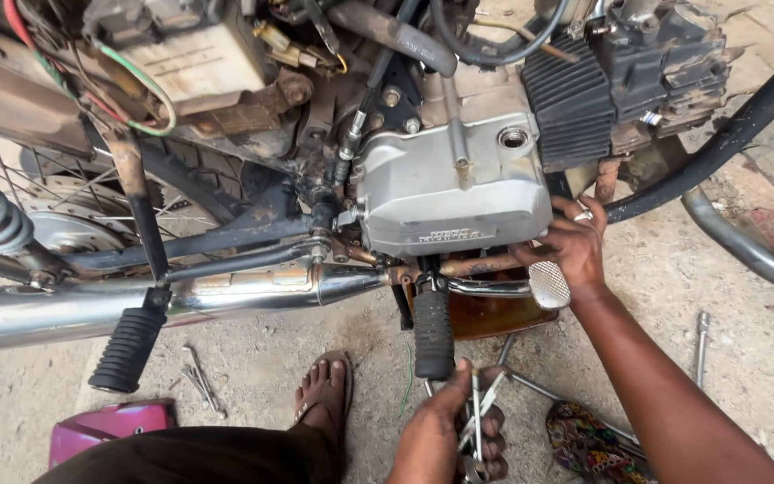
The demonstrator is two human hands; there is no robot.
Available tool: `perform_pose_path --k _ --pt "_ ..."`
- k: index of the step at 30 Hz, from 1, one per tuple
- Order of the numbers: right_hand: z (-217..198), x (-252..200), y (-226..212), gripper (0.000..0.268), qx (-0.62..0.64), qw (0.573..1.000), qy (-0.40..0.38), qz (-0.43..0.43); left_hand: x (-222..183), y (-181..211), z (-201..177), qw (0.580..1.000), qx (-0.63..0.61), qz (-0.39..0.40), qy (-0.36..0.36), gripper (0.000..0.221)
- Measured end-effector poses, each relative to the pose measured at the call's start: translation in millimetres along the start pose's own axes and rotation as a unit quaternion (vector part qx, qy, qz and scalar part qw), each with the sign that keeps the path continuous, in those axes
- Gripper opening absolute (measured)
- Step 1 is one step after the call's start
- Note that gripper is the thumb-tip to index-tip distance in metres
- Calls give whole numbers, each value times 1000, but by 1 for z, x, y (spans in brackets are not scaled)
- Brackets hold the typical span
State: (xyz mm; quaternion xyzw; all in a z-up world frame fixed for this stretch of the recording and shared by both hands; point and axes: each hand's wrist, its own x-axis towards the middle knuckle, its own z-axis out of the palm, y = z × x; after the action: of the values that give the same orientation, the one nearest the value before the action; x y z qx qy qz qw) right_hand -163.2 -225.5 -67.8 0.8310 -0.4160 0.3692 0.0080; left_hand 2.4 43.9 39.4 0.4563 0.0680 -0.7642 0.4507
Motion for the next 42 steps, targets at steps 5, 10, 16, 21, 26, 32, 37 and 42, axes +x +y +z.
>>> perform_pose_path --k 5,10,16,21,26,32,37,42 --pt "-42 -13 -11 15 -38 998 2 -60 -12 17 6 999 46 13 6 62" --pt "-83 -70 -61 18 43 987 136 77 -21 26 10 998 43 54 15 65" --pt "-136 -90 -175 15 171 952 211 138 -34 31 23 990 -86 99 -43 55" --pt "-130 -94 -216 14 178 981 79 28 -56 37 35 990 -57 128 19 46" --pt "-55 -65 -181 19 543 756 119 347 -38 44 5 985 -77 151 -6 33" --pt "6 -5 -162 26 335 822 -22 460 -111 58 9 988 12 144 50 32" --pt "65 5 -130 34 236 894 6 380 -97 66 -15 987 67 129 73 43" --pt "155 -15 -81 21 546 688 155 452 -72 65 -20 991 -10 111 75 40"
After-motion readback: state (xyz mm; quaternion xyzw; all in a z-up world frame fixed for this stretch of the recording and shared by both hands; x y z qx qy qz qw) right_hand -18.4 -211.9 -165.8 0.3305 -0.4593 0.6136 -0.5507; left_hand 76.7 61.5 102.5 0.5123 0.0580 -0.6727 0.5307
